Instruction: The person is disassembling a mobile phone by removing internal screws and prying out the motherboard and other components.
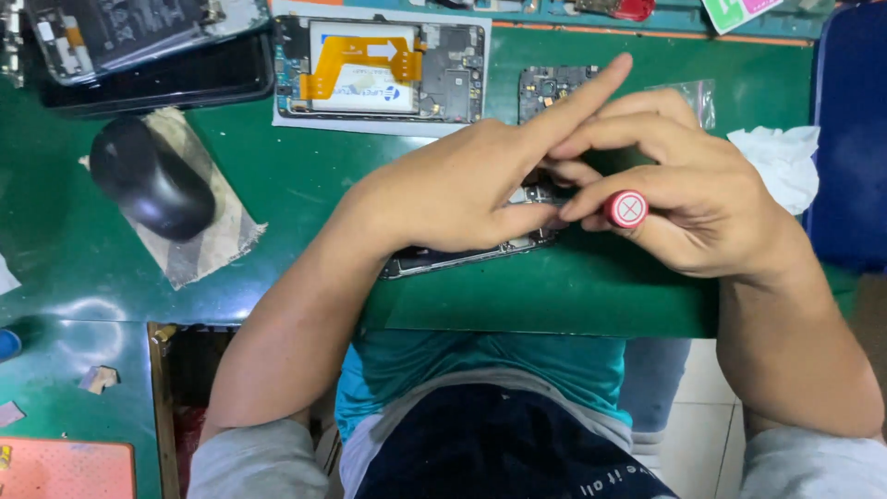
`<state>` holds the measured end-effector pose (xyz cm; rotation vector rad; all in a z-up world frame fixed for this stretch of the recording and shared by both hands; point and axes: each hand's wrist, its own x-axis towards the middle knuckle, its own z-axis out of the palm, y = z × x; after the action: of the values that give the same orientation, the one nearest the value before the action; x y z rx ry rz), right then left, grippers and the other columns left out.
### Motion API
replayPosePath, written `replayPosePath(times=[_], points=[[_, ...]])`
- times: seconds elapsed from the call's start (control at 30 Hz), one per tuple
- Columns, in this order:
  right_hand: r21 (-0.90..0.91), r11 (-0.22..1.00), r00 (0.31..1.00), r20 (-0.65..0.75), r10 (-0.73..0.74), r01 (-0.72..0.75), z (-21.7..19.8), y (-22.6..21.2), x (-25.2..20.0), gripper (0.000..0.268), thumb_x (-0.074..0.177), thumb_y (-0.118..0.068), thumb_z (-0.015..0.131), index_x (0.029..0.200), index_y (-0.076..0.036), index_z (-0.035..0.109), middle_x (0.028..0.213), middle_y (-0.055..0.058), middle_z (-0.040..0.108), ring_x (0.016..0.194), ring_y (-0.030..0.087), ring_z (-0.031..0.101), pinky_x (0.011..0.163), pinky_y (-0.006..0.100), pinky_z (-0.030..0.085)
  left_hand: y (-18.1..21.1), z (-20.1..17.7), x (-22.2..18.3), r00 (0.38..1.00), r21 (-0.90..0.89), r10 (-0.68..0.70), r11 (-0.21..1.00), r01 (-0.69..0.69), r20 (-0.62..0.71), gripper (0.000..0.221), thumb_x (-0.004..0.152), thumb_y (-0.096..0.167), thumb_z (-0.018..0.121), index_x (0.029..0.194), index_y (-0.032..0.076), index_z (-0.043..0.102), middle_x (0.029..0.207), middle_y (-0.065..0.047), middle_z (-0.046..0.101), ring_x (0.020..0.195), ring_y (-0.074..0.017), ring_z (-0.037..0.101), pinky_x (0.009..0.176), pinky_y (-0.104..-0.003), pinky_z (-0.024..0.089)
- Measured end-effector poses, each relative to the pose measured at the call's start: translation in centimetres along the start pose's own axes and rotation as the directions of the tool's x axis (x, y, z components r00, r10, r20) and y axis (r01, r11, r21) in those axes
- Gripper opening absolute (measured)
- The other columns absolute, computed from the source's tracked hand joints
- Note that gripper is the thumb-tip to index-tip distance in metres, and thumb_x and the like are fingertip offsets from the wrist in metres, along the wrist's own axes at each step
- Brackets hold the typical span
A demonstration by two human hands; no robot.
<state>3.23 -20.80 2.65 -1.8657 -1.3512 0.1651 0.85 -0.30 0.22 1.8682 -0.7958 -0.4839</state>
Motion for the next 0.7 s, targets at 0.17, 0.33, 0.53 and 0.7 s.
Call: replayPosePath(times=[0.17,0.33,0.53,0.7], points=[[-0.004,1.000,0.999,-0.022,0.023,-0.023,0.2,0.5,-0.5,0.021,0.084,-0.016,0.045,0.094,-0.005,0.061,0.105,0.018,0.047,0.101,0.031,0.046,0.091,0.040,0.035,1.2,-0.1,0.6,0.996,-0.119,-0.088,0.989,0.085,-0.023,0.084,0.081,0.011,0.058,0.139,0.026,-0.001,0.078,0.007,0.063,0.065,-0.0061,0.060,0.072,-0.016,0.047],[-0.044,0.997,0.972,-0.231,0.045,-0.057,1.6,0.7,-0.9,0.035,0.064,-0.026,0.078,0.085,-0.005,0.059,0.089,0.014,0.049,0.080,0.023,0.051,0.073,0.031,0.042,0.1,1.4,1.3,0.983,0.005,-0.064,0.998,0.066,-0.169,0.090,0.084,0.034,0.074,0.140,0.026,0.005,0.070,0.010,0.056,0.061,-0.0001,0.058,0.077,-0.014,0.049],[0.011,0.999,0.986,-0.165,0.036,-0.035,1.0,0.2,-0.3,0.006,0.075,-0.002,0.062,0.078,0.003,0.060,0.071,0.012,0.058,0.064,0.023,0.056,0.072,0.034,0.037,0.0,0.3,0.0,0.987,-0.051,0.029,0.998,-0.038,-0.157,0.099,0.083,0.025,0.080,0.141,0.022,-0.001,0.089,0.006,0.064,0.085,-0.0063,0.064,0.091,-0.018,0.052],[0.067,0.995,0.996,-0.042,0.072,-0.069,0.8,0.2,-0.6,0.014,0.081,-0.007,0.051,0.090,-0.004,0.061,0.082,0.009,0.051,0.073,0.020,0.049,0.076,0.030,0.034,0.1,-0.2,-0.2,0.999,-0.072,-0.012,0.997,0.009,-0.042,0.088,0.080,0.007,0.058,0.139,0.025,-0.005,0.084,0.013,0.070,0.074,-0.0038,0.065,0.079,-0.015,0.048]])
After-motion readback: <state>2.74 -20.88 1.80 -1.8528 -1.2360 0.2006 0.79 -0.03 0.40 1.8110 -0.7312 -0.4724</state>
